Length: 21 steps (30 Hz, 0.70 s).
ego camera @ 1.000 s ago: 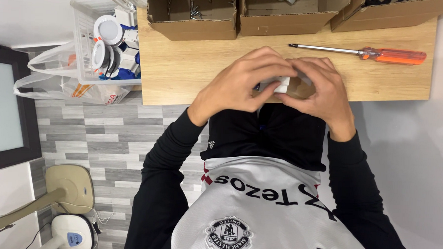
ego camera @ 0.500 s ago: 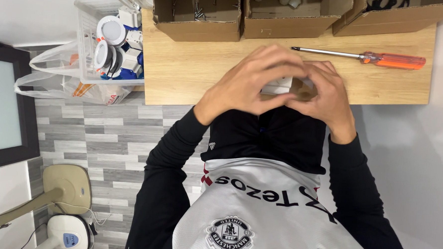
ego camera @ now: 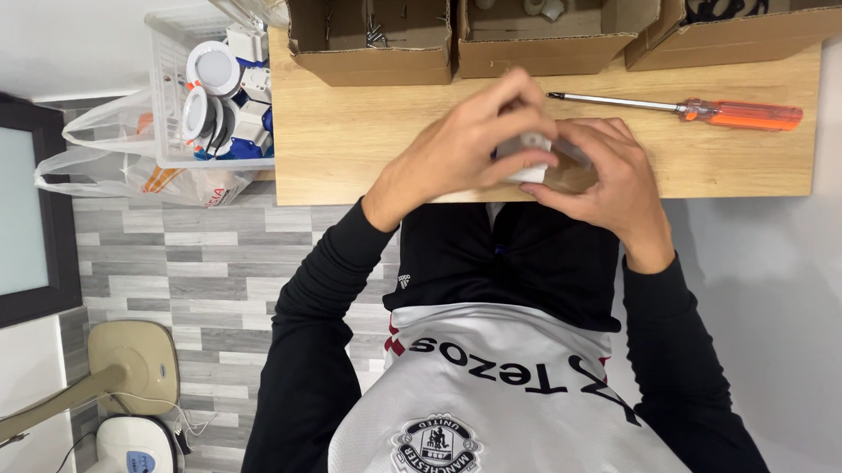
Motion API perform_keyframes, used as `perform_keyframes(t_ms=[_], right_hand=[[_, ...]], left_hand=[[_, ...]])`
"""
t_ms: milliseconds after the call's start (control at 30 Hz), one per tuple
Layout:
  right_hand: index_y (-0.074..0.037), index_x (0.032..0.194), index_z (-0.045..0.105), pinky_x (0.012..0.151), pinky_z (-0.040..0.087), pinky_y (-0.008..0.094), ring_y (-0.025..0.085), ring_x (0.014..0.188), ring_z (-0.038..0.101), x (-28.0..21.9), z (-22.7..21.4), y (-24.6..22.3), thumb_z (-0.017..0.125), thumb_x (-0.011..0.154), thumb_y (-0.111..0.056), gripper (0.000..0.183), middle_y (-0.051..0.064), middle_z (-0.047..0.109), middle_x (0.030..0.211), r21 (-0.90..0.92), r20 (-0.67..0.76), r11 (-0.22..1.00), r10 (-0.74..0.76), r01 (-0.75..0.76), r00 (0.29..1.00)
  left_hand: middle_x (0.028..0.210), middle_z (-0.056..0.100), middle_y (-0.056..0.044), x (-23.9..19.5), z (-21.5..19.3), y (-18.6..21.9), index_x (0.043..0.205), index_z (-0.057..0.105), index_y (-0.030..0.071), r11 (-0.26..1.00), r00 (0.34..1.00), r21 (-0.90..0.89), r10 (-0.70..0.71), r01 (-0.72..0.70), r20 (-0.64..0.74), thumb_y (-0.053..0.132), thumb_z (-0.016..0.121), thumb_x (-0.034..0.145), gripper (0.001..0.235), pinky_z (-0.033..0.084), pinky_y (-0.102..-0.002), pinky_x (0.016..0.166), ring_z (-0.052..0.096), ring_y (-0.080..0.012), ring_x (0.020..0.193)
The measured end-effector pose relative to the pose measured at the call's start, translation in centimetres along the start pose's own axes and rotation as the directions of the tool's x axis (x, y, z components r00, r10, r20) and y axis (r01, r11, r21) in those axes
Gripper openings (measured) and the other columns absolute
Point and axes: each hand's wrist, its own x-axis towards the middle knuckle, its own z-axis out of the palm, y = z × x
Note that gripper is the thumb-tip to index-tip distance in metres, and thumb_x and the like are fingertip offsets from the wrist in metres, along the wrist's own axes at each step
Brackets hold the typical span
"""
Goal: Disassembling electrical sockets and plugs using a screwdriver on a workbench
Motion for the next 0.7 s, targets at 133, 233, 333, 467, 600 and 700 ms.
perform_keyframes(t_ms=[133,233,333,467,600,700], right_hand=[[0.001,0.138,0.074,0.104,0.051,0.042,0.031,0.120,0.073,0.7,-0.7,-1.4,0.099,0.091,-0.032,0.063,0.016,0.079,0.133,0.029,0.010,0.999,0.038,-0.038,0.999],[0.003,0.139,0.073,0.104,0.052,0.042,0.031,0.118,0.074,0.7,-0.6,-1.2,0.101,0.092,-0.031,0.064,0.016,0.079,0.132,0.021,-0.013,0.999,0.026,-0.026,1.000],[0.002,0.139,0.071,0.102,0.050,0.041,0.029,0.117,0.074,0.9,-0.8,-1.6,0.100,0.093,-0.030,0.063,0.014,0.079,0.135,0.029,-0.001,0.999,0.036,-0.036,0.999],[0.001,0.139,0.072,0.103,0.051,0.040,0.029,0.119,0.074,0.8,-0.8,-1.5,0.100,0.093,-0.030,0.062,0.013,0.079,0.134,0.028,0.004,0.999,0.031,-0.031,1.000],[0.001,0.138,0.072,0.102,0.049,0.041,0.029,0.116,0.072,0.9,-1.0,-1.6,0.099,0.092,-0.030,0.062,0.014,0.079,0.132,0.039,0.016,0.998,0.050,-0.051,0.999],[-0.005,0.126,0.073,0.109,0.050,0.044,0.033,0.125,0.070,0.8,-1.1,-1.9,0.097,0.094,-0.028,0.046,0.012,0.077,0.128,0.078,0.017,0.994,0.069,-0.070,0.997]], left_hand=[[0.117,0.051,-0.014,1.5,-1.2,-0.8,0.113,0.060,-0.002,0.994,0.995,0.105,0.024,-0.015,-0.092,0.007,0.080,0.107,0.022,0.067,-0.028,0.080,0.066,-0.0219,0.094],[0.112,0.051,-0.011,2.7,-2.6,-1.2,0.107,0.059,0.001,0.971,0.981,0.240,0.038,0.009,-0.191,0.005,0.083,0.105,0.024,0.063,-0.025,0.073,0.062,-0.0215,0.092],[0.111,0.056,-0.013,3.5,-3.8,-1.4,0.103,0.061,0.001,0.943,0.973,0.323,-0.005,0.082,-0.233,0.007,0.083,0.105,0.023,0.058,-0.035,0.082,0.061,-0.0244,0.094],[0.103,0.067,-0.008,3.6,-3.8,-2.9,0.104,0.067,0.006,0.880,0.964,0.473,0.087,0.043,-0.250,0.012,0.084,0.105,0.017,0.052,-0.036,0.078,0.062,-0.0227,0.090],[0.108,0.066,-0.013,4.1,-3.5,-1.2,0.106,0.069,0.003,0.925,0.967,0.363,0.185,-0.111,-0.177,0.007,0.086,0.102,0.018,0.054,-0.040,0.088,0.064,-0.0280,0.102],[0.102,0.064,-0.012,4.1,-2.6,1.0,0.104,0.070,0.002,0.973,0.978,0.123,0.201,-0.194,-0.048,0.011,0.080,0.107,0.014,0.053,-0.040,0.085,0.063,-0.0261,0.094]])
